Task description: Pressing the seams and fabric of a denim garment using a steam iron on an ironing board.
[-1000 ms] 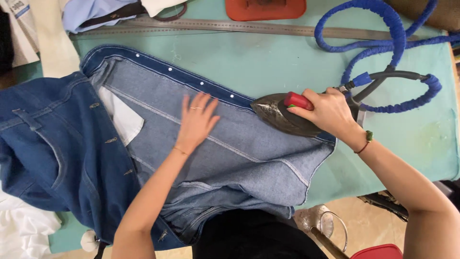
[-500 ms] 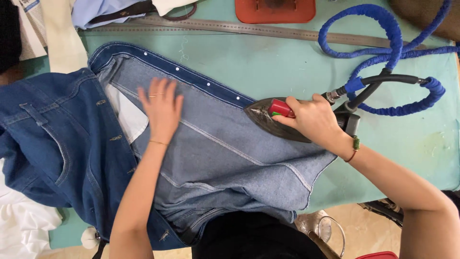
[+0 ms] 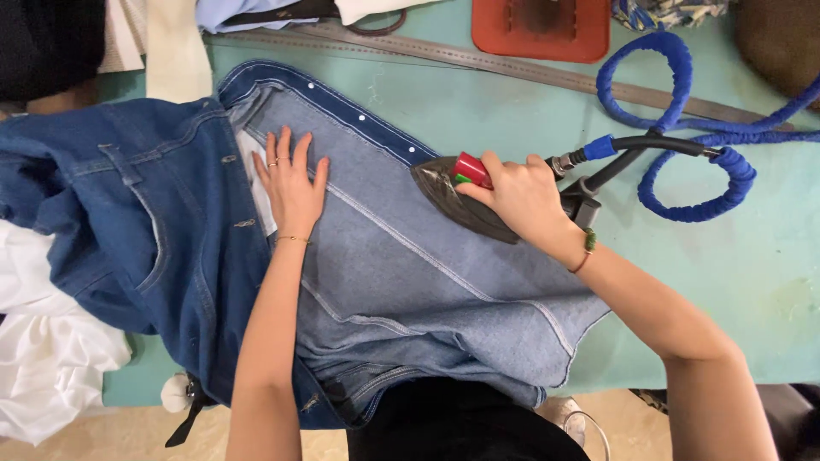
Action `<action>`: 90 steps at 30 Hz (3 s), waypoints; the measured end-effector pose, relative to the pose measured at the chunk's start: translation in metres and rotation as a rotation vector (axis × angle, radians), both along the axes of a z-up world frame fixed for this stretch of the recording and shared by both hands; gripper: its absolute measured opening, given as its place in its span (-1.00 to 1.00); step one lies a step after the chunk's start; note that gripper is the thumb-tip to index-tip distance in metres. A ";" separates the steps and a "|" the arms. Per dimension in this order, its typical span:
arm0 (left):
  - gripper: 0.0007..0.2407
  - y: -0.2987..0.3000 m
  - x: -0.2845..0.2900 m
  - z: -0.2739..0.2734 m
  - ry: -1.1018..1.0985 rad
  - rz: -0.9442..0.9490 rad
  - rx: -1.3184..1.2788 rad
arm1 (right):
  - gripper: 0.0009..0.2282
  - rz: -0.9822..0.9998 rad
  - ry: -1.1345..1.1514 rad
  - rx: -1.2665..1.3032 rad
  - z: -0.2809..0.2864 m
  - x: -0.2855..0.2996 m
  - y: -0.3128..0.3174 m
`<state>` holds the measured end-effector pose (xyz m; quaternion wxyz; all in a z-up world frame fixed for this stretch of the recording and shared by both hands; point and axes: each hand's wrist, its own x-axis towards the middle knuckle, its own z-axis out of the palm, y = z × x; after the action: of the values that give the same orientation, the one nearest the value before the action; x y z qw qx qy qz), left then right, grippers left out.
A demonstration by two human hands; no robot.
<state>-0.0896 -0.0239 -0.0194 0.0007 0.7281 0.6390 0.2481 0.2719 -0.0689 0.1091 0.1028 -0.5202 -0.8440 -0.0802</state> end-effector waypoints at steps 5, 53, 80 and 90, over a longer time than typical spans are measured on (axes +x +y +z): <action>-0.63 0.000 0.000 -0.001 -0.061 0.041 0.024 | -0.56 0.018 0.034 0.048 -0.008 -0.029 0.025; -0.56 0.003 -0.003 -0.001 -0.082 0.066 0.103 | -0.49 -0.415 0.088 0.011 -0.012 0.186 -0.033; -0.83 0.072 -0.082 -0.003 0.874 0.032 0.229 | -0.46 -0.994 1.921 -0.343 -0.099 0.060 -0.341; -0.71 0.120 -0.116 0.014 0.397 -0.206 0.217 | -0.58 -0.992 1.521 -0.365 -0.151 0.162 -0.297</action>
<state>-0.2053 0.0961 -0.0051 -0.1779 0.8195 0.5188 0.1660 0.4339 -0.3655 -0.0416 0.4993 -0.7429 -0.2296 0.3821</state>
